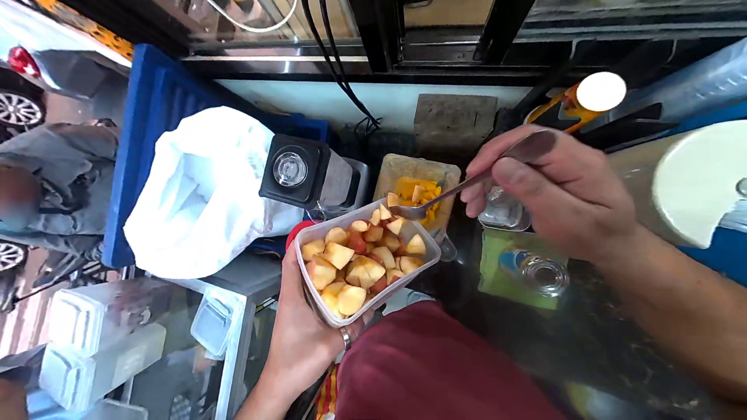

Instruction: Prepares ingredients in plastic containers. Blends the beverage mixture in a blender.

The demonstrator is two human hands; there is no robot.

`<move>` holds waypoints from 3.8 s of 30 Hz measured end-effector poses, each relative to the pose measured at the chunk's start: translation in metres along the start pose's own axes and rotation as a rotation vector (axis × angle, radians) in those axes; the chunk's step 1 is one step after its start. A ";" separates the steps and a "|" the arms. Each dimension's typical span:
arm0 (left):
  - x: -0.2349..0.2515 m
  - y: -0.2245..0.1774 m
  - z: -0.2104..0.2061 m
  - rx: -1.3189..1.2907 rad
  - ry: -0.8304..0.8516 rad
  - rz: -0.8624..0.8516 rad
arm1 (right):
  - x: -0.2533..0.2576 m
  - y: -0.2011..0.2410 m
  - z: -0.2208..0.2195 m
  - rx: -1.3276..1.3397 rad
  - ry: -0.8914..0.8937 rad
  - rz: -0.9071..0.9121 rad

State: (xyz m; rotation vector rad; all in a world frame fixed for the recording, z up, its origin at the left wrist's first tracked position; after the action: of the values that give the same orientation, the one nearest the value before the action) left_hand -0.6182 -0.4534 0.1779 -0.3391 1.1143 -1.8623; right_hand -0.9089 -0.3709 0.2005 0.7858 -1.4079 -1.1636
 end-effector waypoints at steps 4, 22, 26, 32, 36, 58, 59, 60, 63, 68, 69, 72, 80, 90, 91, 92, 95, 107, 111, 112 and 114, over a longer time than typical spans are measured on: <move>0.002 -0.002 0.000 0.013 0.016 -0.008 | -0.011 0.001 -0.025 -0.050 0.117 0.006; 0.002 -0.006 -0.004 0.073 0.065 0.011 | -0.006 -0.014 -0.046 -0.114 0.155 -0.047; 0.003 -0.001 -0.003 0.050 0.086 0.007 | -0.002 -0.022 -0.032 -0.108 0.147 -0.051; 0.003 0.005 -0.001 0.050 0.093 0.029 | 0.003 -0.007 0.002 -0.023 0.048 -0.052; 0.004 0.007 0.001 0.022 0.090 0.038 | -0.006 0.008 -0.009 0.053 0.120 -0.044; 0.007 0.003 0.000 0.069 0.101 0.018 | -0.014 -0.016 -0.042 -0.261 0.208 0.040; 0.007 0.004 0.000 0.066 0.106 0.026 | -0.013 -0.018 -0.038 -0.259 0.194 0.034; 0.007 0.006 0.000 0.062 0.109 0.043 | -0.011 -0.018 -0.031 -0.247 0.172 0.025; 0.005 0.011 0.003 0.067 0.111 0.064 | -0.003 -0.012 -0.009 -0.195 0.093 0.013; 0.005 0.010 0.001 0.031 0.109 0.027 | 0.002 -0.002 -0.021 -0.034 0.051 -0.035; 0.005 0.009 0.000 0.021 0.111 0.018 | 0.000 -0.008 -0.032 -0.050 0.082 -0.049; 0.007 0.010 0.000 -0.019 0.120 0.007 | -0.005 -0.021 -0.044 -0.149 0.129 -0.015; 0.005 0.019 0.004 -0.044 0.120 -0.004 | 0.003 0.000 -0.009 -0.105 0.011 -0.010; 0.006 0.016 0.005 0.047 0.123 -0.010 | -0.004 -0.009 -0.019 -0.265 0.072 -0.027; 0.006 0.016 0.006 0.050 0.126 -0.016 | -0.003 -0.004 -0.014 -0.254 0.042 -0.020; 0.007 0.015 0.005 0.047 0.129 -0.021 | -0.002 0.002 -0.011 -0.211 0.012 -0.014; 0.008 0.014 0.001 0.031 0.124 -0.022 | 0.001 0.011 -0.024 -0.061 0.030 -0.026; 0.003 0.028 0.003 -0.002 0.112 -0.011 | 0.003 0.013 0.009 -0.143 -0.019 -0.039; 0.000 0.032 0.003 -0.019 0.089 -0.012 | -0.003 0.026 0.004 0.012 -0.100 -0.051; -0.001 0.032 0.004 -0.028 0.088 -0.009 | -0.008 0.022 -0.010 -0.012 -0.055 -0.076; -0.002 0.032 0.004 -0.022 0.081 -0.014 | -0.018 0.010 -0.040 -0.156 0.063 -0.081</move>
State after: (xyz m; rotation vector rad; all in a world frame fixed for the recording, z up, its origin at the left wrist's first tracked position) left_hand -0.5970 -0.4600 0.1551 -0.2870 1.1902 -1.8910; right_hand -0.8652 -0.3604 0.2015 0.7671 -1.2273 -1.2838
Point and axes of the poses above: each hand's wrist, its own x-axis towards the middle knuckle, its own z-axis out of the back of the hand, y = z × x, the point moved 9 cm from there along x, towards the middle knuckle
